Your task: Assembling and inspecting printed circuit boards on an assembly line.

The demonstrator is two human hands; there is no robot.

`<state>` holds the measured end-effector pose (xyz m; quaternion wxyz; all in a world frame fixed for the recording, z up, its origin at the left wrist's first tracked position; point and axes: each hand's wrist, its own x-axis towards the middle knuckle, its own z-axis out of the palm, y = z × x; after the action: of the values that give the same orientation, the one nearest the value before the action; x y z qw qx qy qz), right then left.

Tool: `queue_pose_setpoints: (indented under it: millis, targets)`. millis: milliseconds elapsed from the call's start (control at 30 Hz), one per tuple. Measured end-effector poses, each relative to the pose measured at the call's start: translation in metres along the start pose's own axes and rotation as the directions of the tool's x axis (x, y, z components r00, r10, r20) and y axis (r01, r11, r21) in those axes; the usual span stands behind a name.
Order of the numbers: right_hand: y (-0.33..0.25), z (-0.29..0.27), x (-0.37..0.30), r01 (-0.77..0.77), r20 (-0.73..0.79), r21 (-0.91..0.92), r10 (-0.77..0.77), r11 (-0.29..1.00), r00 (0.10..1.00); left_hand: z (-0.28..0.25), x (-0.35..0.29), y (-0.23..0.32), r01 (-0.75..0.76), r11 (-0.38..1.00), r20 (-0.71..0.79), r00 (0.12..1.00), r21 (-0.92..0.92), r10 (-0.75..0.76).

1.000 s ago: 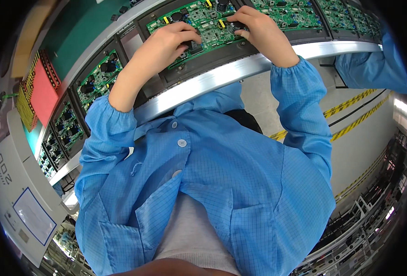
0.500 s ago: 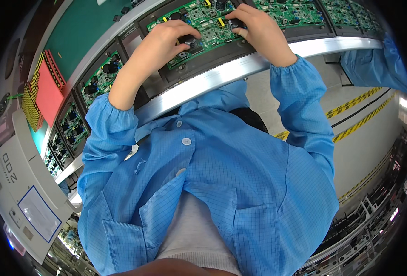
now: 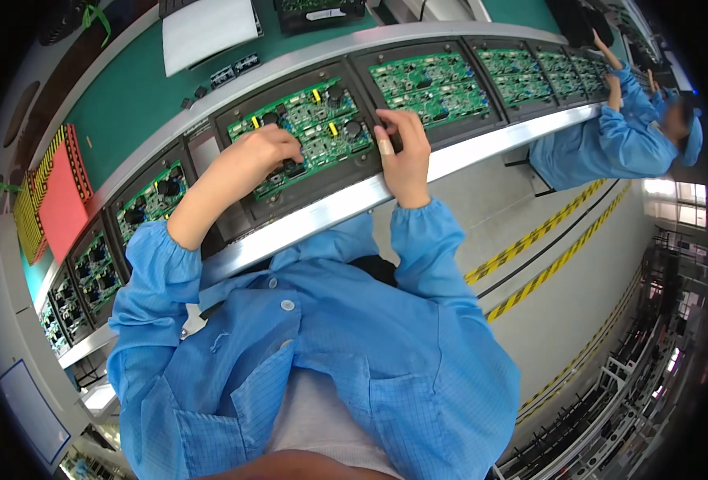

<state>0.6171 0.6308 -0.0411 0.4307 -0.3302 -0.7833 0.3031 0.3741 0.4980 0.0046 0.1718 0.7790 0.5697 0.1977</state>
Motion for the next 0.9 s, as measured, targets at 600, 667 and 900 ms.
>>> queue_pose_setpoints:
  millis: [600,667,900]
  targets:
    - [0.006,0.003,0.005,0.080,-0.015,-0.103,-0.082,0.991,0.997,-0.009,0.013,-0.011,-0.077,0.997,0.156,0.985,0.022,0.073]
    - [0.008,0.002,0.003,0.129,-0.008,-0.162,-0.132,0.978,0.991,-0.007,0.013,-0.014,-0.171,0.985,0.111,0.980,0.026,0.167]
    - [0.019,0.006,0.003,0.155,-0.022,-0.283,-0.168,0.946,0.986,-0.003,0.007,-0.005,-0.091,0.993,0.091,0.992,0.069,0.084]
